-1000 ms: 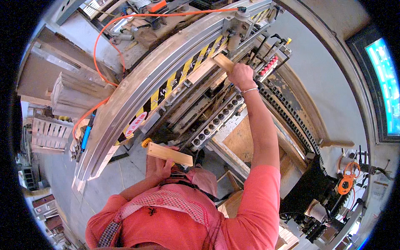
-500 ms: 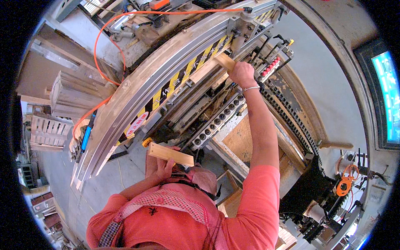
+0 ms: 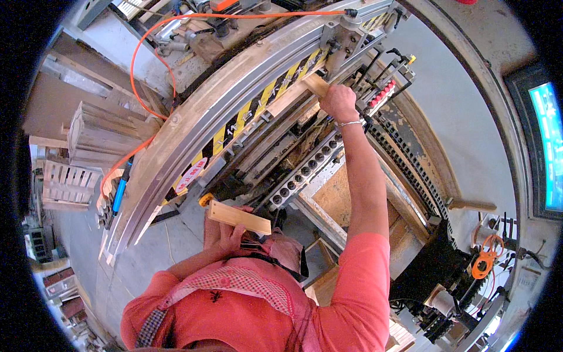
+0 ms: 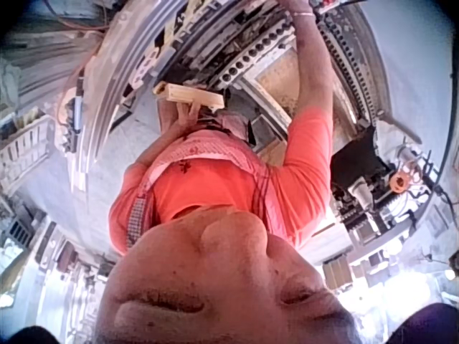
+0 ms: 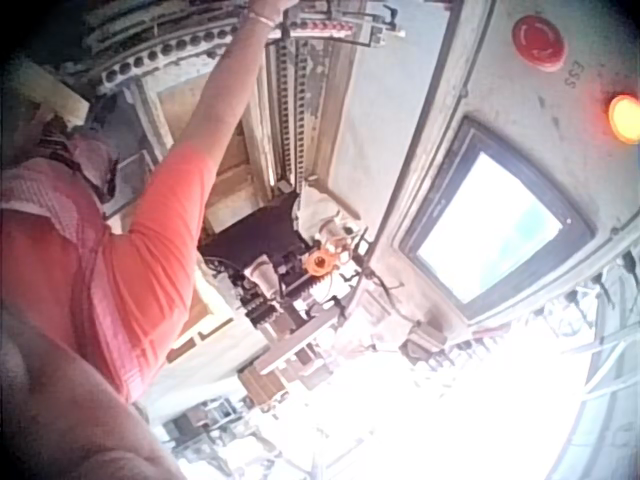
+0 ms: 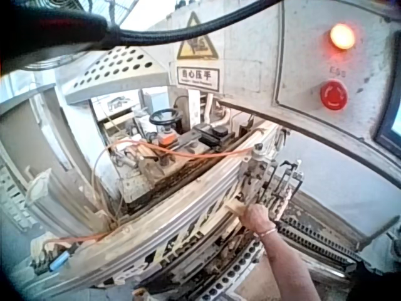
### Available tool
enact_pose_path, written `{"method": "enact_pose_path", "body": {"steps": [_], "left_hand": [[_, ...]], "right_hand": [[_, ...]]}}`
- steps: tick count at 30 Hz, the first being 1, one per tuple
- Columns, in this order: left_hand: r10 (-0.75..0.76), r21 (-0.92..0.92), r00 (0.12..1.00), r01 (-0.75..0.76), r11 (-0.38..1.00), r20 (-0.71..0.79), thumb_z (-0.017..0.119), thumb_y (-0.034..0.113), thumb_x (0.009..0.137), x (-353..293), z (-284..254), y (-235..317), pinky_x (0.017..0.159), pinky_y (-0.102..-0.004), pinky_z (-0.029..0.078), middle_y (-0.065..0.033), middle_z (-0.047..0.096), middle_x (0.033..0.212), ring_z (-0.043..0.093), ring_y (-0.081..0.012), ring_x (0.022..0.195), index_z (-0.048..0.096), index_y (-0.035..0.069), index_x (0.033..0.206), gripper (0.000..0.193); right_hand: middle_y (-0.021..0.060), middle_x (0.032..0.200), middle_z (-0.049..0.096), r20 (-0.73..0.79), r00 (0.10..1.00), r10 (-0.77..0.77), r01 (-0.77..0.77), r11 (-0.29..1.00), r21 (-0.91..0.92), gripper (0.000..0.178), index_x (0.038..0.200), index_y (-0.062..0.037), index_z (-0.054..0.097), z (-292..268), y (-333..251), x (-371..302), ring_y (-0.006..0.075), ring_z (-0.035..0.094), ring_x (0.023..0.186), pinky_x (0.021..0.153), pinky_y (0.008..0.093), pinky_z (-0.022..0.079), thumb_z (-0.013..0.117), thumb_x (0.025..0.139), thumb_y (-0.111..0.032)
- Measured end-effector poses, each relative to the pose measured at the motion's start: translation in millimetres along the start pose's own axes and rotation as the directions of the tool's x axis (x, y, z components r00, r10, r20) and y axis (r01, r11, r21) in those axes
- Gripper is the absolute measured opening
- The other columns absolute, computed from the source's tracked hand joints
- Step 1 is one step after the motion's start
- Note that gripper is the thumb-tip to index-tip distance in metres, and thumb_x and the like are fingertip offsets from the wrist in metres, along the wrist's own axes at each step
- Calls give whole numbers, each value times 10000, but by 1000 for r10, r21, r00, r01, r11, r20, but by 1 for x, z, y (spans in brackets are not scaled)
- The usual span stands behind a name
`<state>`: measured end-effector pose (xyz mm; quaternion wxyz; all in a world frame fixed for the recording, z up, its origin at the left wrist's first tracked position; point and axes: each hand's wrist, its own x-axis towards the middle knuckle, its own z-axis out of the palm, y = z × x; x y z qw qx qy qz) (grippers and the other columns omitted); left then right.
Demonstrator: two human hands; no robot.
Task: The person operates a woodworking machine to process small wooden blocks. They repeatedly pick up blocks, feed them into the machine, and place the processed pieces onto a stack on a nearby table.
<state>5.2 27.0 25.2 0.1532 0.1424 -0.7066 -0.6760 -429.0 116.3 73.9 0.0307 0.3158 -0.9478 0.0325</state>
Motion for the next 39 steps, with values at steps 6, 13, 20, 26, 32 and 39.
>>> {"method": "enact_pose_path", "body": {"steps": [6, 13, 20, 26, 32, 39], "left_hand": [[43, -11, 999, -43, 999, 2, 507, 95, 817, 1, 0, 9, 820, -351, 433, -155, 528, 1082, 533, -220, 948, 439, -11, 1100, 310], [-20, -120, 1000, 22, 992, 16, 559, 180, 837, -1, 3, 1, 828, -326, 441, -129, 518, 1107, 532, -190, 979, 424, -1, 1140, 378], [40, -89, 999, -38, 995, 22, 590, 273, 845, -4, 2, -9, 856, -340, 433, -100, 514, 1114, 525, -190, 1008, 419, 31, 1159, 432], [109, 51, 994, -109, 993, 3, 582, 313, 850, -5, 0, -16, 848, -328, 431, -93, 539, 1055, 533, -190, 992, 442, 23, 1151, 441], [220, 97, 969, -210, 973, -111, 468, 316, 867, -7, 1, -5, 841, -375, 429, -155, 561, 1025, 554, -310, 962, 528, 16, 1053, 358], [152, 229, 988, -142, 963, -27, 471, 238, 866, -1, -3, 0, 822, -371, 436, -162, 565, 1009, 558, -314, 943, 540, 16, 1025, 282]], "right_hand": [[181, 752, 642, 8, 1000, 26, -27, 999, 40, 271, 698, -29, 654, -2, -3, 0, 329, 638, 753, 689, 396, 520, 626, 680, -298], [218, 734, 631, 15, 1000, -15, 15, 1000, 12, 427, 724, 2, 653, -3, 0, 0, 359, 629, 731, 672, 431, 510, 619, 725, -424], [219, 703, 618, 8, 997, -83, 83, 992, -98, 410, 673, -18, 638, 8, 3, 4, 368, 622, 693, 632, 448, 502, 608, 737, -422], [230, 771, 622, -64, 989, -130, 124, 988, -96, 426, 781, 0, 621, 6, 4, 2, 384, 610, 761, 678, 472, 485, 641, 719, -421], [205, 777, 633, -21, 989, -145, 143, 987, -71, 365, 771, -16, 627, 2, -2, 1, 380, 616, 730, 660, 464, 498, 656, 702, -373], [183, 807, 642, 68, 992, -109, 119, 980, -161, 387, 818, -23, 623, 13, 15, 8, 350, 624, 776, 682, 441, 512, 679, 692, -384]]}}
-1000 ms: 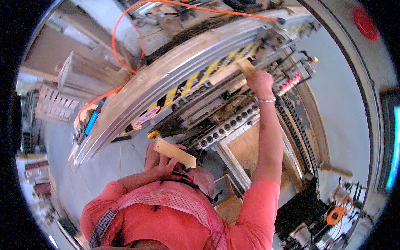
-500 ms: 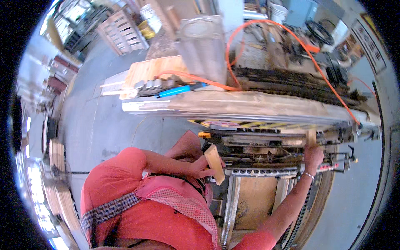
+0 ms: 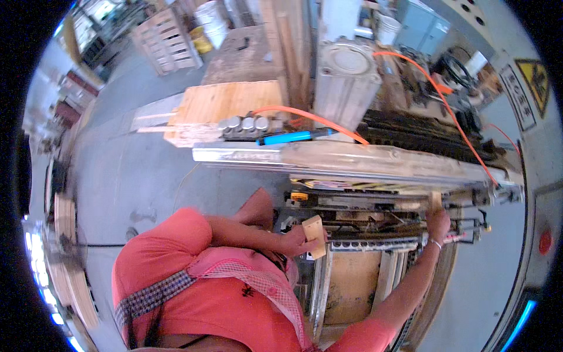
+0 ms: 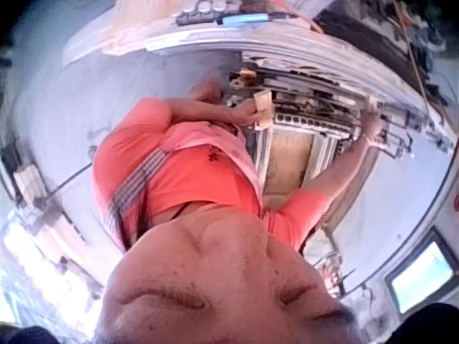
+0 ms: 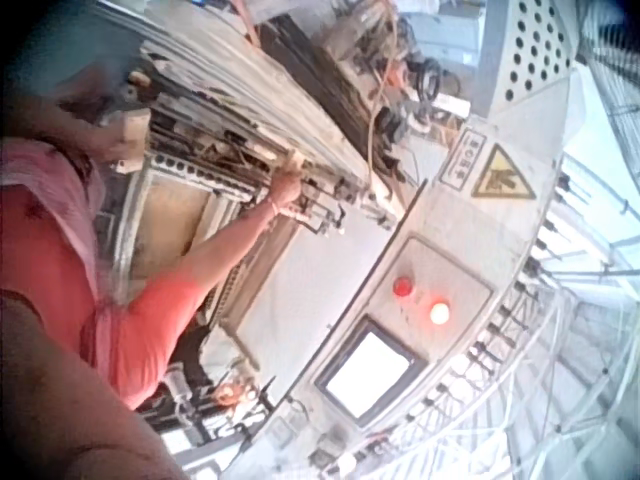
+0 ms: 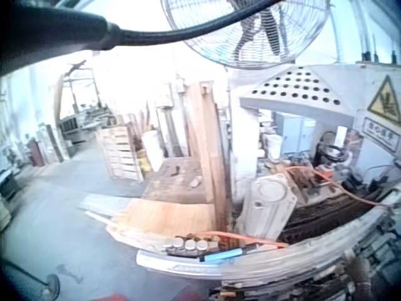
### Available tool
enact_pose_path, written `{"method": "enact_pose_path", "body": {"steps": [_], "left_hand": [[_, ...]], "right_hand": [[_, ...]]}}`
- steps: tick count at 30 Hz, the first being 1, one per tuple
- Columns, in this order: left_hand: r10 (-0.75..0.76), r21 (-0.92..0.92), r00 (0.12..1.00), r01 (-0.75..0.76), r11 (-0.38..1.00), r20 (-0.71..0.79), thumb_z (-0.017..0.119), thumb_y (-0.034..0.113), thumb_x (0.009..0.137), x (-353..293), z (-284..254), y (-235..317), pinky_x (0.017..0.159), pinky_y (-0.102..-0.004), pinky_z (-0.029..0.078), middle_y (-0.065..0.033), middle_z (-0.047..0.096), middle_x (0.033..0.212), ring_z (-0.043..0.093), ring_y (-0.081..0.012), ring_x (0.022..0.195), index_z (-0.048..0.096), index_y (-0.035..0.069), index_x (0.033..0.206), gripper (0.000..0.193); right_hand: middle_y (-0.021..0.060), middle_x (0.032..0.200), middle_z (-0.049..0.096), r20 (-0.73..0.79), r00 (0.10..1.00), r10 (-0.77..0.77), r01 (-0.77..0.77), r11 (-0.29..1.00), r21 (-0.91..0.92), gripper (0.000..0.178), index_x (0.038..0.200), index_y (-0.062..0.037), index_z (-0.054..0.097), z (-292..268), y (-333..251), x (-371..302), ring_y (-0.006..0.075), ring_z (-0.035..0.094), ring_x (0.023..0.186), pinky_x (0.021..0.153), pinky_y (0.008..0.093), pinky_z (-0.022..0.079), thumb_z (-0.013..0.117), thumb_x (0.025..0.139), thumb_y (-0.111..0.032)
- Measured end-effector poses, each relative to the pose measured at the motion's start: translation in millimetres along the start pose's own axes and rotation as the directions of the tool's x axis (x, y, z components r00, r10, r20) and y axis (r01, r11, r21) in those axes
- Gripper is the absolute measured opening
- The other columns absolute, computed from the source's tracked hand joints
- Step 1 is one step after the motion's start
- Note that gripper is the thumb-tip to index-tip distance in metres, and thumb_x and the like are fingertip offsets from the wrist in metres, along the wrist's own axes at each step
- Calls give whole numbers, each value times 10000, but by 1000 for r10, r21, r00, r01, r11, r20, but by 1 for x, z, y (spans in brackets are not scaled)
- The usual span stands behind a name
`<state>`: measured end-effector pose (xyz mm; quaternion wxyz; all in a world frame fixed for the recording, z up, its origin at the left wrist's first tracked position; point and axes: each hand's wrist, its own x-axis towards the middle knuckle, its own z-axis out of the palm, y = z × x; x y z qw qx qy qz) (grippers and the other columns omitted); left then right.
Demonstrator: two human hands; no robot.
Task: The person operates a woodworking machine to process small wooden blocks. They repeatedly pick up blocks, feed them into the machine, and place the processed pieces onto a stack on a nearby table.
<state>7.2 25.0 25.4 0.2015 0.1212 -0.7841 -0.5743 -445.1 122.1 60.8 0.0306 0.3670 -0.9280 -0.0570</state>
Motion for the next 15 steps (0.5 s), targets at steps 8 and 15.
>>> {"method": "enact_pose_path", "body": {"steps": [8, 15], "left_hand": [[-157, -195, 986, 144, 970, -51, 589, 162, 805, -1, 5, 2, 759, -335, 465, -122, 576, 942, 585, -243, 870, 537, 14, 1035, 278], [-100, -96, 993, 94, 991, -62, 605, 179, 830, 5, 0, 1, 701, -313, 473, -104, 613, 908, 606, -205, 819, 602, 23, 988, 222]], "right_hand": [[211, 801, 631, -16, 999, 52, -51, 996, 80, 350, 799, -23, 635, -12, -11, -7, 376, 612, 786, 712, 466, 495, 642, 709, -361], [207, 813, 635, 16, 993, 118, -118, 992, 47, 370, 822, -38, 612, -16, -18, -9, 359, 619, 806, 722, 451, 495, 665, 672, -373]]}}
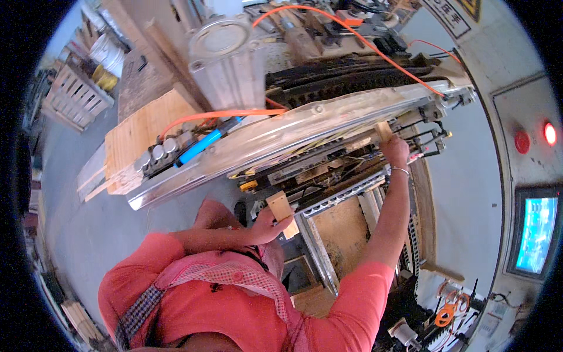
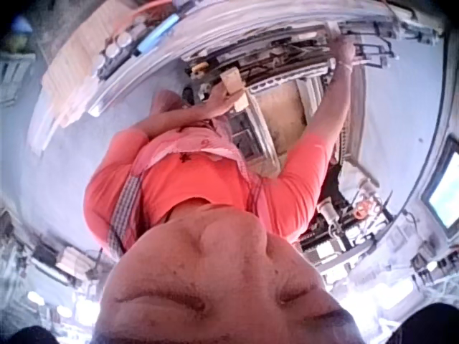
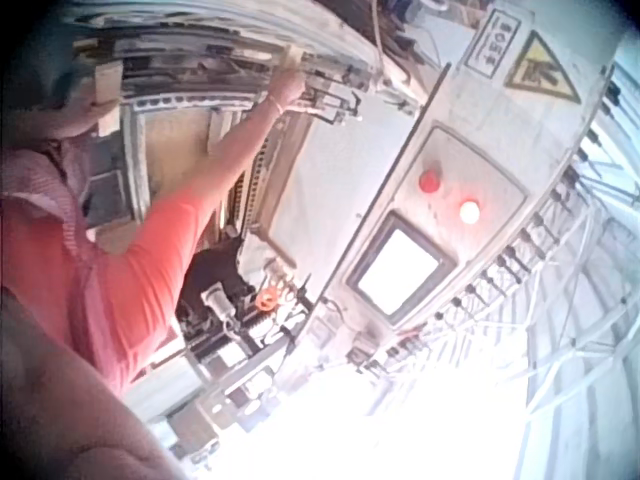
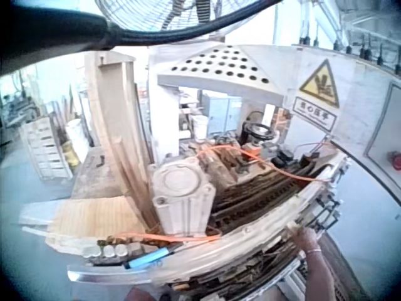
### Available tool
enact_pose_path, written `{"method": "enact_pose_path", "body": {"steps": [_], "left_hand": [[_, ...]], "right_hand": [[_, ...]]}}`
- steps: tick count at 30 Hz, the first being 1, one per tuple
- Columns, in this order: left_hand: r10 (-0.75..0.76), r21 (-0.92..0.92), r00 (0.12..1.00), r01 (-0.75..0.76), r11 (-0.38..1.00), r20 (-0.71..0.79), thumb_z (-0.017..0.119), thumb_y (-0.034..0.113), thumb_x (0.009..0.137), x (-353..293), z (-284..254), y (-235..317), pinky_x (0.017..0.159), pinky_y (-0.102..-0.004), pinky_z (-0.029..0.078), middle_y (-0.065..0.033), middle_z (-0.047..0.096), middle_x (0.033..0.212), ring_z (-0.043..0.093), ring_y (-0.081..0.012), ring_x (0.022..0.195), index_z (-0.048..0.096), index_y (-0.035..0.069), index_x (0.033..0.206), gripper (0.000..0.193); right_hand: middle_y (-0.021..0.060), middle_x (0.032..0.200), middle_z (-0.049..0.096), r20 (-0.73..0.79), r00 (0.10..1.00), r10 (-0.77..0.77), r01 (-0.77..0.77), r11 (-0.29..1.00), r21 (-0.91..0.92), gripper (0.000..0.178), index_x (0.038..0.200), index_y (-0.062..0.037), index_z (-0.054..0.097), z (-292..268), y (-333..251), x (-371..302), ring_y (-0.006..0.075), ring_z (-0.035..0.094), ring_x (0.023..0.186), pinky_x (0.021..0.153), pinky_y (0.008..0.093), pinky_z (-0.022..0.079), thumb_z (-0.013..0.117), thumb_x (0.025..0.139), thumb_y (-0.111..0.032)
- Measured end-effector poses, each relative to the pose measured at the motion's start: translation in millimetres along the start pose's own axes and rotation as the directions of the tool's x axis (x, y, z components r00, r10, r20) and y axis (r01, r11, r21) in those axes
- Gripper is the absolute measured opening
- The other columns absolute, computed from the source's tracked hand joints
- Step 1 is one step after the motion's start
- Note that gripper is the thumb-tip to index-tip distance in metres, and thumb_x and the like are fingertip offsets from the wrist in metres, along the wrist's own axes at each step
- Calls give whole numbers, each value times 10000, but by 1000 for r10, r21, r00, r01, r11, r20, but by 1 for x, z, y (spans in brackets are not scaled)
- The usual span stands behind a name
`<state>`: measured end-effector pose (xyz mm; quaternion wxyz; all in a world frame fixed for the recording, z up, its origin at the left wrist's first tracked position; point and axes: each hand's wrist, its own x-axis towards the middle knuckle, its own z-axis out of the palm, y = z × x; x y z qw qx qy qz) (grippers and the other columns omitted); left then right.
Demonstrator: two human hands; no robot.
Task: The person operates a woodworking machine to process small wooden blocks. They repeatedly pick up blocks, feed them into the machine, and place the processed pieces onto a stack on a nearby table.
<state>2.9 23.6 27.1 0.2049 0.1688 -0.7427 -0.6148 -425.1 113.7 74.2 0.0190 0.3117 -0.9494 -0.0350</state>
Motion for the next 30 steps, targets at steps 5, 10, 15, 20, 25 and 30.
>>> {"method": "enact_pose_path", "body": {"steps": [5, 10, 15, 20, 25, 30], "left_hand": [[-69, -16, 997, 69, 997, 18, 621, 177, 816, -4, 0, -4, 674, -330, 466, -123, 581, 890, 588, -247, 796, 582, 17, 941, 208], [-43, 147, 999, 38, 988, 29, 646, 141, 772, -2, 2, -3, 701, -321, 490, -107, 634, 877, 633, -214, 817, 596, 31, 972, 233], [4, 229, 998, -16, 973, 55, 674, 131, 733, 1, 0, 6, 695, -315, 499, -110, 642, 852, 642, -212, 785, 602, 24, 973, 273], [-71, 205, 997, 70, 976, -5, 702, 178, 703, 2, 7, 10, 666, -341, 490, -126, 626, 816, 619, -274, 755, 624, 27, 889, 252], [45, 267, 999, -48, 963, 16, 708, 179, 700, 2, 8, 1, 656, -332, 493, -125, 627, 811, 621, -269, 746, 634, 26, 865, 238], [-23, 274, 1000, 17, 962, 19, 697, 188, 709, 3, 7, 6, 670, -339, 493, -127, 629, 817, 621, -276, 745, 635, 22, 860, 232]], "right_hand": [[204, 814, 632, 14, 999, -42, 42, 998, 35, 429, 851, -36, 622, -2, -5, 2, 352, 614, 813, 726, 444, 490, 676, 666, -420], [177, 821, 639, -15, 1000, -13, 14, 1000, 23, 404, 829, -47, 614, 11, 5, 4, 330, 619, 808, 727, 418, 492, 688, 660, -406], [191, 838, 633, 1, 1000, -24, 24, 997, 75, 422, 857, -32, 602, -3, -3, -2, 324, 617, 818, 722, 418, 492, 682, 674, -404], [187, 848, 636, 6, 1000, -31, 30, 997, 71, 423, 877, -22, 604, 1, 2, -2, 341, 613, 815, 738, 420, 495, 684, 683, -389], [190, 814, 637, -51, 998, -38, 44, 994, 103, 367, 810, 0, 621, 13, 8, 2, 331, 623, 792, 718, 411, 503, 654, 696, -347], [184, 807, 639, -81, 994, -78, 85, 992, 93, 340, 779, -3, 635, 10, 7, -1, 320, 628, 789, 713, 401, 506, 643, 697, -333]]}}
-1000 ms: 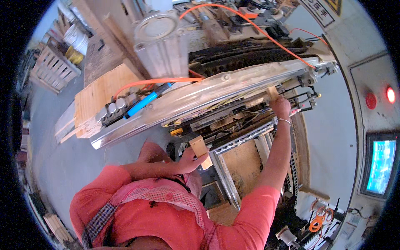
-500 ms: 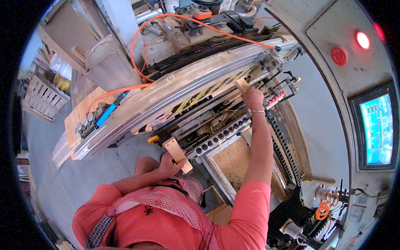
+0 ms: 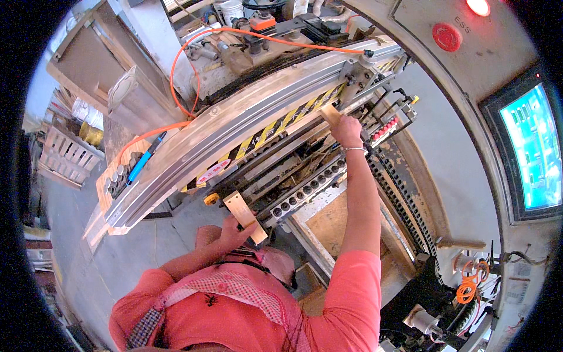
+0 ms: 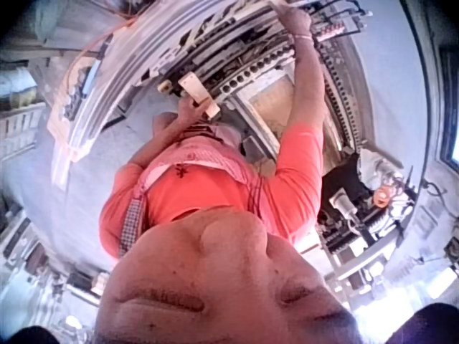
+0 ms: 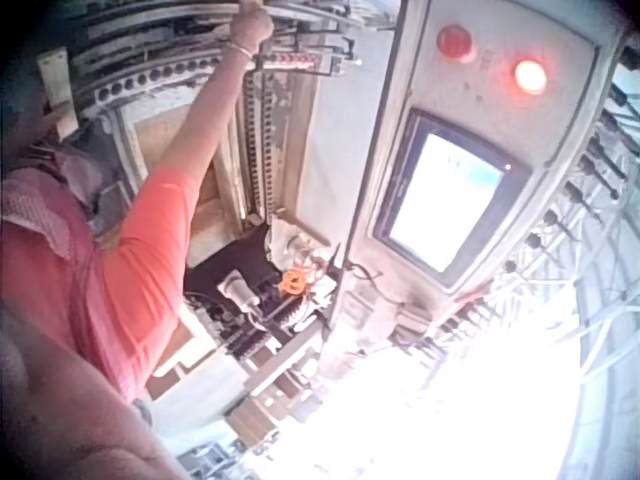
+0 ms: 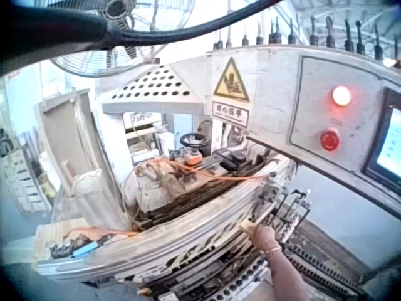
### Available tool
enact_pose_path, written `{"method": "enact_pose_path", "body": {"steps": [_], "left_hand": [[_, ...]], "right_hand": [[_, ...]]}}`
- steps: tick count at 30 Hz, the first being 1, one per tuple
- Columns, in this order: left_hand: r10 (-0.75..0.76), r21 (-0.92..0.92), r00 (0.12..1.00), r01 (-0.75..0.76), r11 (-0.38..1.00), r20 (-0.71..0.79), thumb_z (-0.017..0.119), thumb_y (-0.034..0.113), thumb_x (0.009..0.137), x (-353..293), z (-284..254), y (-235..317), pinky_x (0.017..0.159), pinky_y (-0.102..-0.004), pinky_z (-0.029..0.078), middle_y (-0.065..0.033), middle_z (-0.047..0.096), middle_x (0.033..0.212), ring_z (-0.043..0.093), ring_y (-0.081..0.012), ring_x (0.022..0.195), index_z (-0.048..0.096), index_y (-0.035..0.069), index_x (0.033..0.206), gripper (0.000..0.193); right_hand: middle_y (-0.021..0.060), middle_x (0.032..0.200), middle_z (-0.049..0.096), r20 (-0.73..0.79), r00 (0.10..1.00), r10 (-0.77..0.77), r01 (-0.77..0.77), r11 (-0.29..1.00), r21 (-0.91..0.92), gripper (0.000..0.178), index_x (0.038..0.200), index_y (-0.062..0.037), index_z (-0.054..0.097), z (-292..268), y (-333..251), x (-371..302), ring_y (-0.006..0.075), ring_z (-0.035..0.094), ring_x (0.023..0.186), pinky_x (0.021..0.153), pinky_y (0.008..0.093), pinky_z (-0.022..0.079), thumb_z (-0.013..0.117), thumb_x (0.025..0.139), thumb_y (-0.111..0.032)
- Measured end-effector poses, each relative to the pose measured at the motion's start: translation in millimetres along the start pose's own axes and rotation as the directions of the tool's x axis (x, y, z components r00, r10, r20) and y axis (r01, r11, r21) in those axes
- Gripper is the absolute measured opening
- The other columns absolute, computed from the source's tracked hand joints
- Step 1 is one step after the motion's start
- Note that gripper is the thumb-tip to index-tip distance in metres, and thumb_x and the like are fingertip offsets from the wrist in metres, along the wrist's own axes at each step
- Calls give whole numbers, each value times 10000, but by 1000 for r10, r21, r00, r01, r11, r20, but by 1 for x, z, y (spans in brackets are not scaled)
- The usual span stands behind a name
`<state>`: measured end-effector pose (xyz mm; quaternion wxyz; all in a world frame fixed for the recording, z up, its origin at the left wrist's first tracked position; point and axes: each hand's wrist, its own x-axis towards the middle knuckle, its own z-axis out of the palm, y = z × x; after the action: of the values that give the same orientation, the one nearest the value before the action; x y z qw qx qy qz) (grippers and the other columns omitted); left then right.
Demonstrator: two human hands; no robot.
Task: The person operates a woodworking machine to process small wooden blocks. They repeatedly pick up blocks, feed them into the machine, and place the processed pieces onto a stack on a nearby table.
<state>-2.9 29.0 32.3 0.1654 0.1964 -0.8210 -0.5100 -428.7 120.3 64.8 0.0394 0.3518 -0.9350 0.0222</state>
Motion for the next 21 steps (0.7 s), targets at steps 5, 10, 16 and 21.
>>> {"method": "enact_pose_path", "body": {"steps": [5, 10, 16, 21], "left_hand": [[-7, 21, 1000, 7, 1000, 18, 663, 160, 743, -3, 1, -8, 700, -331, 490, -113, 643, 838, 631, -231, 786, 624, 18, 914, 226], [-40, 24, 999, 40, 999, -20, 681, 194, 719, -3, 3, -6, 675, -352, 492, -136, 634, 828, 628, -284, 769, 632, 29, 873, 230], [-62, -29, 998, 62, 998, -20, 676, 188, 725, -3, 5, -10, 681, -347, 492, -133, 637, 841, 627, -278, 775, 629, 33, 914, 249], [-40, -24, 999, 40, 999, -2, 671, 166, 729, -1, 4, -6, 688, -343, 490, -131, 638, 847, 626, -277, 777, 627, 28, 926, 244]], "right_hand": [[173, 809, 639, 0, 1000, 16, -16, 1000, -4, 341, 788, -7, 644, 3, 1, 1, 307, 628, 798, 718, 392, 506, 647, 692, -334], [162, 812, 641, 37, 999, 24, -23, 999, -29, 343, 792, -12, 648, 15, 7, 7, 303, 626, 804, 723, 381, 505, 650, 689, -339], [168, 813, 638, 37, 999, -8, 8, 1000, -4, 376, 775, -8, 648, 6, 3, 4, 306, 625, 798, 719, 381, 504, 673, 685, -372], [183, 823, 634, 74, 996, 45, -47, 999, 16, 395, 789, -2, 644, 4, 5, 4, 311, 621, 820, 730, 386, 501, 684, 680, -379]]}}
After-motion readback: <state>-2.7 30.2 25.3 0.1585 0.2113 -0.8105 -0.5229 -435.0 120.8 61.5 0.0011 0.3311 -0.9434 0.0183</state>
